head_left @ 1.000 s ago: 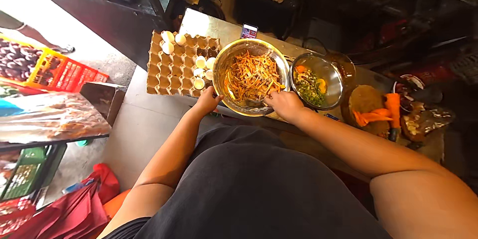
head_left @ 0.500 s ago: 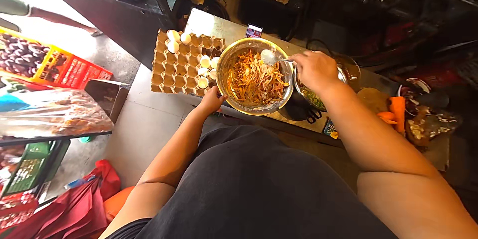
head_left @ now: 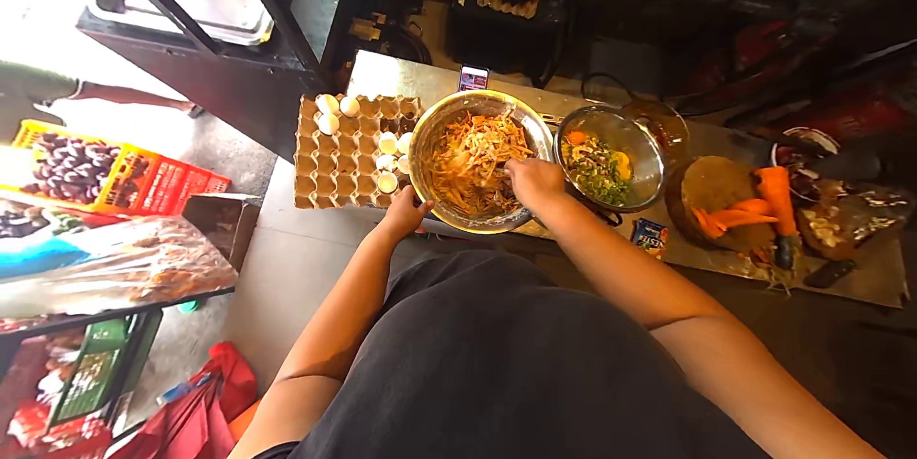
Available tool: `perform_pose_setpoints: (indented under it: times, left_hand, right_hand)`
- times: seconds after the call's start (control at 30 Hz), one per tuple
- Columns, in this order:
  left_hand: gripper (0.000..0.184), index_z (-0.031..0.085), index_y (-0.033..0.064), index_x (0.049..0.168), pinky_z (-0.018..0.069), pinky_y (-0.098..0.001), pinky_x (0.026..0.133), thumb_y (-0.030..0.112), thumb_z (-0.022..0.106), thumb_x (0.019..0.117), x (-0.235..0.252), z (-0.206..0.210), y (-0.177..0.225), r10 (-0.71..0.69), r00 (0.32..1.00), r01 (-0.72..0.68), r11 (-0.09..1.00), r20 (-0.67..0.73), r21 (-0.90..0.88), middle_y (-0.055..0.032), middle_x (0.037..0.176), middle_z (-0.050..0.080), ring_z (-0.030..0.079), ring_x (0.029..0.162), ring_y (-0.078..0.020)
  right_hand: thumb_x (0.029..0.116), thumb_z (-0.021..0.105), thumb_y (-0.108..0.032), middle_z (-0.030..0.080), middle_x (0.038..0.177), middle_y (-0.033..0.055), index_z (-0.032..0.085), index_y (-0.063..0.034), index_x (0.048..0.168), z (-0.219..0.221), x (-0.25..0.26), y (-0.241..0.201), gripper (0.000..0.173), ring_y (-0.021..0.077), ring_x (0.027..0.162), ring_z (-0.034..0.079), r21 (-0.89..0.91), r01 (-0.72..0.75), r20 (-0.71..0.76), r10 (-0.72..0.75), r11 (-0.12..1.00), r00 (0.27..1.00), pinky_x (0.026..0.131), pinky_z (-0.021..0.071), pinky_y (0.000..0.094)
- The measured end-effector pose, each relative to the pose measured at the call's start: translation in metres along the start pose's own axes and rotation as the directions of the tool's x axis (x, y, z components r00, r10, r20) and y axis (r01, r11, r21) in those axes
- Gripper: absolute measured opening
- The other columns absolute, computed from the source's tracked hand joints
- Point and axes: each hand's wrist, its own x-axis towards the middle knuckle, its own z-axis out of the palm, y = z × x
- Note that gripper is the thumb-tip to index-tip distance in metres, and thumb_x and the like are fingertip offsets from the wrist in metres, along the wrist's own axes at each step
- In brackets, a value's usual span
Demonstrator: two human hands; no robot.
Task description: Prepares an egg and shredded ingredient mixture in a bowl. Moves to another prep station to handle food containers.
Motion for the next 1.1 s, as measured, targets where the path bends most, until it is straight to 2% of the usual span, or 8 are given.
perform_pose_setpoints:
  times: [0.3,0.43,0.53,0.67,0.77,0.9,0.97,1.1]
  left_hand:
    - [0.042,0.050,-0.0032,0.130,0.0610,-0.0495,0.078,0.027,0.062,0.1040,-0.002,0.002,0.001,0.002,1.000,-0.002,1.000,-0.015,0.011,-0.0234,0.115,0.063,0.070,0.091,-0.0314]
    - [0.043,0.048,-0.0031,0.132,0.0613,-0.0481,0.080,0.027,0.061,0.1046,-0.008,0.000,0.008,-0.027,1.000,0.027,0.999,0.007,-0.028,-0.0234,0.118,0.061,0.070,0.094,-0.0306]
    - [0.041,0.048,-0.0023,0.132,0.0621,-0.0450,0.077,0.026,0.061,0.1046,-0.007,0.002,0.006,-0.039,0.999,0.039,0.998,0.002,-0.045,-0.0223,0.117,0.061,0.070,0.091,-0.0282]
    - [0.041,0.047,-0.0024,0.132,0.0621,-0.0437,0.076,0.026,0.060,0.1050,-0.007,-0.001,0.009,-0.043,0.999,0.044,0.998,0.025,-0.038,-0.0223,0.118,0.060,0.071,0.090,-0.0276]
    - [0.041,0.047,-0.0020,0.133,0.0618,-0.0467,0.077,0.025,0.060,0.1050,-0.008,0.001,0.006,-0.037,0.999,0.039,0.997,0.030,-0.060,-0.0231,0.118,0.061,0.071,0.092,-0.0300]
    - [0.040,0.048,-0.0014,0.132,0.0621,-0.0460,0.076,0.025,0.061,0.1046,-0.008,0.000,0.006,-0.034,0.999,0.035,0.997,0.009,-0.063,-0.0225,0.118,0.061,0.071,0.091,-0.0295]
    - [0.038,0.049,-0.0020,0.130,0.0624,-0.0437,0.074,0.024,0.060,0.1047,-0.009,0.002,0.007,-0.028,1.000,0.028,0.998,-0.005,-0.060,-0.0216,0.116,0.061,0.071,0.087,-0.0275]
    - [0.037,0.048,-0.0030,0.129,0.0623,-0.0460,0.075,0.024,0.059,0.1056,-0.008,0.002,0.004,-0.026,1.000,0.025,0.998,-0.005,-0.057,-0.0227,0.116,0.061,0.071,0.089,-0.0290]
  right_hand:
    - [0.1110,0.045,-0.027,0.072,0.115,0.0232,0.068,-0.0185,0.131,-0.063,-0.001,0.023,0.032,0.0468,0.110,0.068,0.048,-0.108,-0.101,0.113,0.993,0.989,0.084,0.0531,0.0674]
    - [0.1057,0.048,-0.009,0.067,0.124,0.0295,0.058,-0.0152,0.145,-0.036,0.021,0.005,0.041,0.0523,0.114,0.065,0.139,-0.136,0.014,0.136,0.981,0.991,0.087,0.0515,0.0713]
    - [0.1052,0.045,-0.007,0.067,0.129,0.0247,0.052,-0.0219,0.152,-0.012,0.017,-0.011,0.050,0.0479,0.117,0.065,0.149,-0.083,0.114,0.067,0.985,0.991,0.090,0.0531,0.0687]
    - [0.1098,0.045,-0.017,0.069,0.123,0.0260,0.060,-0.0198,0.142,-0.050,-0.003,0.001,0.036,0.0504,0.114,0.065,0.101,-0.011,0.149,-0.004,0.995,0.989,0.087,0.0516,0.0713]
    - [0.1046,0.048,-0.006,0.067,0.120,0.0298,0.056,-0.0148,0.144,-0.075,0.008,0.001,0.042,0.0525,0.111,0.066,0.039,-0.094,0.055,0.092,0.995,0.994,0.082,0.0522,0.0702]
    - [0.1006,0.054,-0.002,0.064,0.127,0.0329,0.050,-0.0085,0.151,-0.038,0.035,0.000,0.051,0.0552,0.115,0.063,0.053,-0.154,0.095,0.148,0.987,0.984,0.088,0.0507,0.0731]
    - [0.1028,0.051,-0.006,0.063,0.133,0.0301,0.046,-0.0131,0.155,-0.021,0.027,-0.003,0.053,0.0522,0.121,0.062,0.090,-0.164,0.191,0.145,0.982,0.971,0.093,0.0500,0.0722]
    - [0.1051,0.049,-0.006,0.065,0.128,0.0295,0.053,-0.0115,0.146,-0.044,-0.002,0.007,0.041,0.0512,0.120,0.062,0.146,-0.099,0.237,0.062,0.984,0.970,0.094,0.0495,0.0714]
